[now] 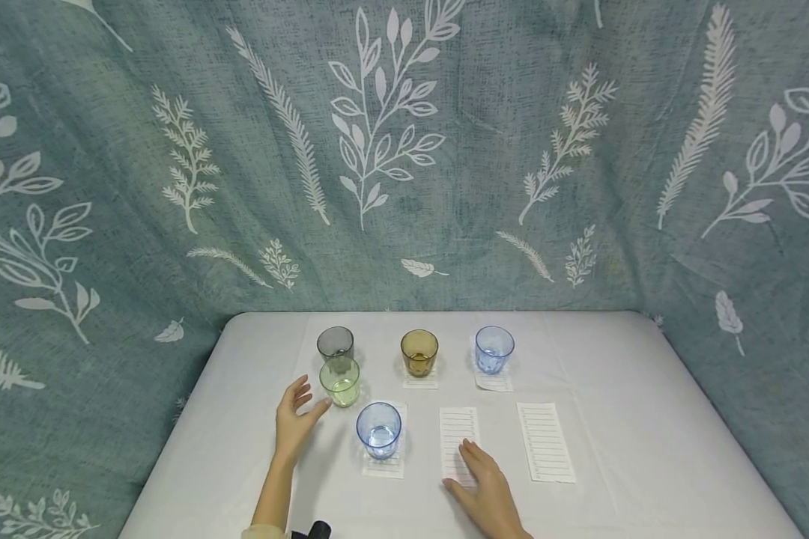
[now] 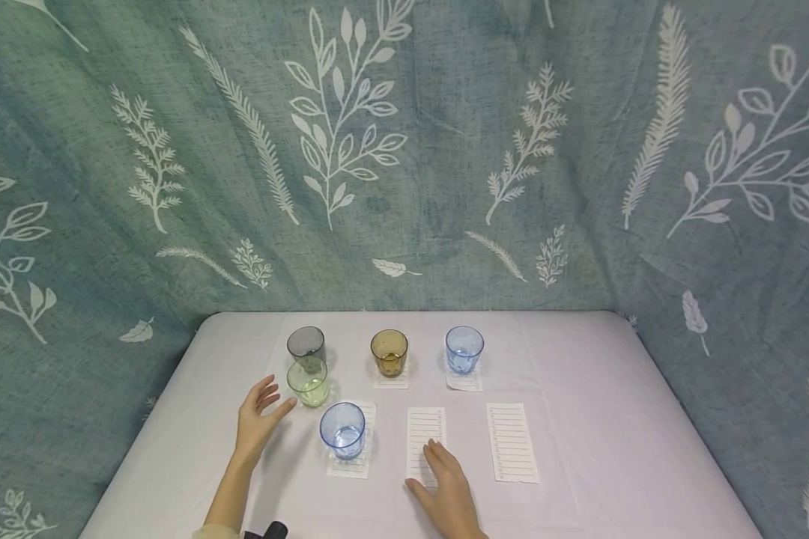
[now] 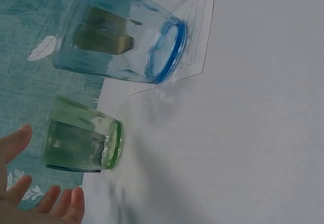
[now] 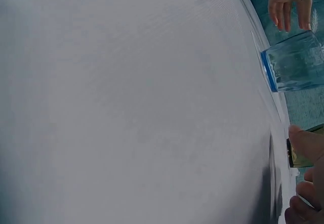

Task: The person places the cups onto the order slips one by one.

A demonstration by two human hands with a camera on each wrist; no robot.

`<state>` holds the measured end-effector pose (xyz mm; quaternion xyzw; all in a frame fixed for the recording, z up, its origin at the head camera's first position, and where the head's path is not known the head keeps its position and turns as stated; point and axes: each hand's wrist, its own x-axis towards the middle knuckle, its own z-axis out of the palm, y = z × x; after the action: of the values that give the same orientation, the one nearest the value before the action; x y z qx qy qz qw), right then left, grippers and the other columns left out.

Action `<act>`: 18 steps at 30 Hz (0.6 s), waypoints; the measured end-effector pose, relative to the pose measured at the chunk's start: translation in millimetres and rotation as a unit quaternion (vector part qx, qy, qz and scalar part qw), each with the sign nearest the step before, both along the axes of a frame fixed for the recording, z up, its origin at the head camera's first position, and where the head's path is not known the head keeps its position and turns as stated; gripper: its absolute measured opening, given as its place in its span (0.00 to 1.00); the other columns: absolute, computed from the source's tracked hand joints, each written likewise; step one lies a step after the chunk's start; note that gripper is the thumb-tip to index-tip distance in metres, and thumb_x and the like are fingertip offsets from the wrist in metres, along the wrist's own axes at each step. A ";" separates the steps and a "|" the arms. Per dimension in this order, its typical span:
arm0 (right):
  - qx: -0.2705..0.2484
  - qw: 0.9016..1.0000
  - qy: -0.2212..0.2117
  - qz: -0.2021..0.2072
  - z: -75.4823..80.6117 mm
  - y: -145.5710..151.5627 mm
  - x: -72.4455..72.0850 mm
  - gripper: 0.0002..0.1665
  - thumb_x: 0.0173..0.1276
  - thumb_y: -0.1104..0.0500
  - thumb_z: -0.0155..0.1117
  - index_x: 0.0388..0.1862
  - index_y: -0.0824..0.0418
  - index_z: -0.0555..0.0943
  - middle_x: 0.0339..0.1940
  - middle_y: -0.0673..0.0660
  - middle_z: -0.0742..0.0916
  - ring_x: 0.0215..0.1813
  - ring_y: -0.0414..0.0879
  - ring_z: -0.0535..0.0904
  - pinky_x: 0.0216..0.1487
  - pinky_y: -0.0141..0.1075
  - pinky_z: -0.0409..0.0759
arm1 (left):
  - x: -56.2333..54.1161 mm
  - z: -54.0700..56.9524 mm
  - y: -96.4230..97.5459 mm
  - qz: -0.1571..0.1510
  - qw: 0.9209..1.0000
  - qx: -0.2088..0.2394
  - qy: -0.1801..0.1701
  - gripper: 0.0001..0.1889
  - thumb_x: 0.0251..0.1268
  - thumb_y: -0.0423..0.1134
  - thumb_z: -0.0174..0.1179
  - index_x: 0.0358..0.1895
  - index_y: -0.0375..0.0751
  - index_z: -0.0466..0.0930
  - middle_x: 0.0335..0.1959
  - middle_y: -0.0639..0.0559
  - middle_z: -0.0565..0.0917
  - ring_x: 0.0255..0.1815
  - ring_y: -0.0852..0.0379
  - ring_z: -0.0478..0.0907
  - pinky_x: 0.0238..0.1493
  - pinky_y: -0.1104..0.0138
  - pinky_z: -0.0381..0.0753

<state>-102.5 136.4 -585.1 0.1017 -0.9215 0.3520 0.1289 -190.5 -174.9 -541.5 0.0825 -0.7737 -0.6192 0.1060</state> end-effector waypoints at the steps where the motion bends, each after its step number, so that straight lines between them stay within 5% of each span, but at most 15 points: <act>1: 0.002 1.000 -0.002 -0.002 -1.0 1.9 1.2 0.37 0.52 0.54 0.74 0.53 0.77 0.75 0.57 0.70 0.78 0.59 0.65 0.73 0.56 0.56 0.73 | -3.4 -1.7 0.9 0.001 1.000 0.001 0.001 0.35 0.54 0.32 0.67 0.66 0.31 0.63 0.60 0.28 0.69 0.60 0.34 0.68 0.57 0.43 0.70; 10: 0.014 1.000 -0.006 0.001 -9.1 11.0 8.5 0.39 0.49 0.51 0.76 0.52 0.78 0.76 0.56 0.71 0.78 0.58 0.66 0.74 0.55 0.56 0.73 | -26.5 -9.0 7.8 -0.006 1.000 -0.007 0.005 0.42 0.49 0.33 0.70 0.67 0.29 0.58 0.62 0.25 0.66 0.62 0.29 0.64 0.63 0.42 0.65; 18: 0.038 0.999 0.000 0.020 -14.9 14.3 9.4 0.37 0.49 0.51 0.76 0.50 0.76 0.77 0.56 0.69 0.79 0.59 0.64 0.73 0.55 0.56 0.73 | -35.8 -9.3 10.6 -0.037 0.999 -0.005 -0.012 0.44 0.46 0.34 0.72 0.68 0.30 0.58 0.63 0.27 0.66 0.64 0.31 0.63 0.63 0.43 0.65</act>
<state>-93.0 150.6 -600.0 0.1247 -0.9321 0.3192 0.1177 -226.3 -164.3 -550.8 0.0611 -0.7806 -0.6177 0.0741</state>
